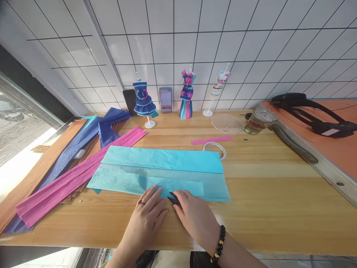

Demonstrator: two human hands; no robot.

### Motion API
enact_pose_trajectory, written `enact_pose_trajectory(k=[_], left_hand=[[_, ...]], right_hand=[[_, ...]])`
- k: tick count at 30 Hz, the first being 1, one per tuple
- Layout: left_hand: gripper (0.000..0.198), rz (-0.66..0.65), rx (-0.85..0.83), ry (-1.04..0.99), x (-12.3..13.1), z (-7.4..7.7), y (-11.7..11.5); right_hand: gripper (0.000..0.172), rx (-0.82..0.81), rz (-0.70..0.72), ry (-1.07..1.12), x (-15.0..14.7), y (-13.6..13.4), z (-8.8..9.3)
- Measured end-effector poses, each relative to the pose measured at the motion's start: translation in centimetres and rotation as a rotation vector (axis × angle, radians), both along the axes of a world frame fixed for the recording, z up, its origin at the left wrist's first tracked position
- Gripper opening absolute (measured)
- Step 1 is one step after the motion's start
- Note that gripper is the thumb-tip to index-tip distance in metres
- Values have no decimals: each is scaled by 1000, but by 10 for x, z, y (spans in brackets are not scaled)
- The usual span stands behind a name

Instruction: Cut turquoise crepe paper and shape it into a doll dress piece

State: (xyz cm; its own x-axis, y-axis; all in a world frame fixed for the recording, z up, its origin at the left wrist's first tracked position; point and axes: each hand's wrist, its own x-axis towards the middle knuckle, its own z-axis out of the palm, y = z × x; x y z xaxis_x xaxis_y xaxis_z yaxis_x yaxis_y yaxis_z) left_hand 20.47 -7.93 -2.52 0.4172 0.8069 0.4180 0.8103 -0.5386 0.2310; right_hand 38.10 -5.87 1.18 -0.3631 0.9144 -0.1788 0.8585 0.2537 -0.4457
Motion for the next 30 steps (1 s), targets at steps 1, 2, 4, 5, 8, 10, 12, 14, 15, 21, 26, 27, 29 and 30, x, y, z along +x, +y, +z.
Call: enact_pose_trajectory(k=[1,2,4,5,8,10,12,14,15,21,26,27,29,30], left_hand=[[20,-1,-3,2,0,0,0],[20,-2,-6,5,0,0,0],[20,-4,-7,10,0,0,0],[20,-4,-4,10,0,0,0],[19,-6,1,7,0,0,0],[19,-6,4,3,1,0,0],[19,-6,6,4,0,0,0],[19,-6,6,10,0,0,0],[19,-5,3,14,0,0,0],[19,-2,-24,31,1,0,0],[19,3,-33,31,0,0,-1],[19,3,-33,29,0,1,-1],[18,-1,-27,23,0,2,-1],[18,-2,-22,21,0,2,0]], right_hand=[[30,6,1,-8,0,0,0],[30,13,1,-13,0,0,0],[30,15,-6,-23,0,1,-1],[30,13,-11,-27,1,1,-1],[29,6,-19,-33,3,1,-1],[30,7,-21,-31,5,1,-1],[30,5,-27,-31,6,1,-1],[30,2,-31,-36,7,1,0],[30,1,-30,-39,7,0,1],[29,21,-25,-32,11,-2,2],[29,14,-19,-43,14,-3,1],[29,8,-19,-45,14,-2,2],[29,-1,-18,-49,14,-2,3],[29,-3,-17,-52,14,-3,4]])
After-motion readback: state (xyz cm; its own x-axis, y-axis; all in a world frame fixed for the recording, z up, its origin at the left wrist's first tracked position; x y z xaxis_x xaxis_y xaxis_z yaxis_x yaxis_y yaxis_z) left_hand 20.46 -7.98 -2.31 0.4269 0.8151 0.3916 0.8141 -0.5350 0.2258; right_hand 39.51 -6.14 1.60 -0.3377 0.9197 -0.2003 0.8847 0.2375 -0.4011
